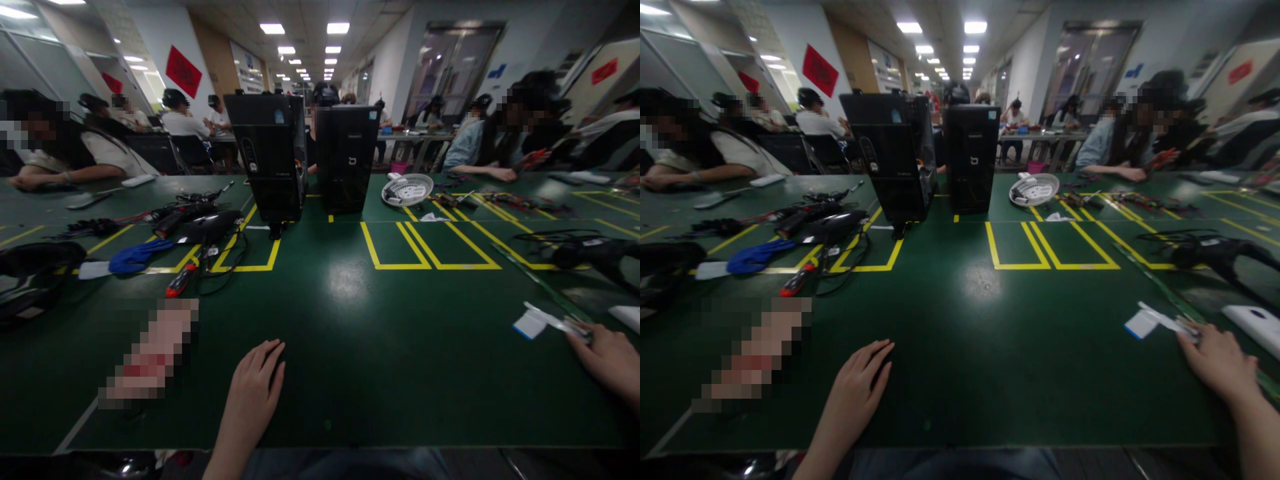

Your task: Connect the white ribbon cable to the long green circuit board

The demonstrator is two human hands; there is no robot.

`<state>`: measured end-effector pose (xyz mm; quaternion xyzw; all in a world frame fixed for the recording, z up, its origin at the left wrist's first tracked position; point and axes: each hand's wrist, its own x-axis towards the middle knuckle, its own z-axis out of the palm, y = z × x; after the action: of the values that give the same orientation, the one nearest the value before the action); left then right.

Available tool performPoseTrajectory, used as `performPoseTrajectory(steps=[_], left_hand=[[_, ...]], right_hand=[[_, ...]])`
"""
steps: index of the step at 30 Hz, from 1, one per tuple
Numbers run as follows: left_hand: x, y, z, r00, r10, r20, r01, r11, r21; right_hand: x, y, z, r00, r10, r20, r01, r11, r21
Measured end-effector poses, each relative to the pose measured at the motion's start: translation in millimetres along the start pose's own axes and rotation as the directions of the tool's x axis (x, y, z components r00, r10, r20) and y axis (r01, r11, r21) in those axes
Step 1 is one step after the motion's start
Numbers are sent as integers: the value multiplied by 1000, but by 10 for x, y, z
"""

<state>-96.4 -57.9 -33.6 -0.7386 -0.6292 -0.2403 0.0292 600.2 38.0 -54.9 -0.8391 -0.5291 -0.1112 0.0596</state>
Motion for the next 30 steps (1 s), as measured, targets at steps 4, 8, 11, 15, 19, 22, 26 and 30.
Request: performPoseTrajectory(steps=[4,8,11,15,19,22,26,30], left_hand=[[0,2,1,1000,-6,10,6,1000,-7],[-4,-22,28,1000,9,9,-9,1000,-6],[-12,-39,47,1000,14,10,-14,1000,-1],[-18,-41,53,1000,17,14,-17,1000,6],[-15,-33,49,1000,21,10,-22,1000,5],[-15,-28,41,1000,15,11,-15,1000,8],[-12,-14,29,1000,2,12,-2,1000,13],[-1,1,21,1000,-2,5,2,1000,13]], right_hand=[[-115,-148,-153,1000,23,-9,-22,998,65],[-221,-289,-245,998,-62,-4,62,997,53],[-263,-352,-261,994,-92,60,88,994,66],[-299,-380,-250,984,-175,25,171,978,120],[-386,-464,-250,972,-235,-24,234,950,207],[-523,-673,-298,948,-316,-35,314,915,253],[-817,-1197,-405,870,-490,-61,485,827,285],[-1248,-1919,-551,737,-664,-122,666,685,296]])
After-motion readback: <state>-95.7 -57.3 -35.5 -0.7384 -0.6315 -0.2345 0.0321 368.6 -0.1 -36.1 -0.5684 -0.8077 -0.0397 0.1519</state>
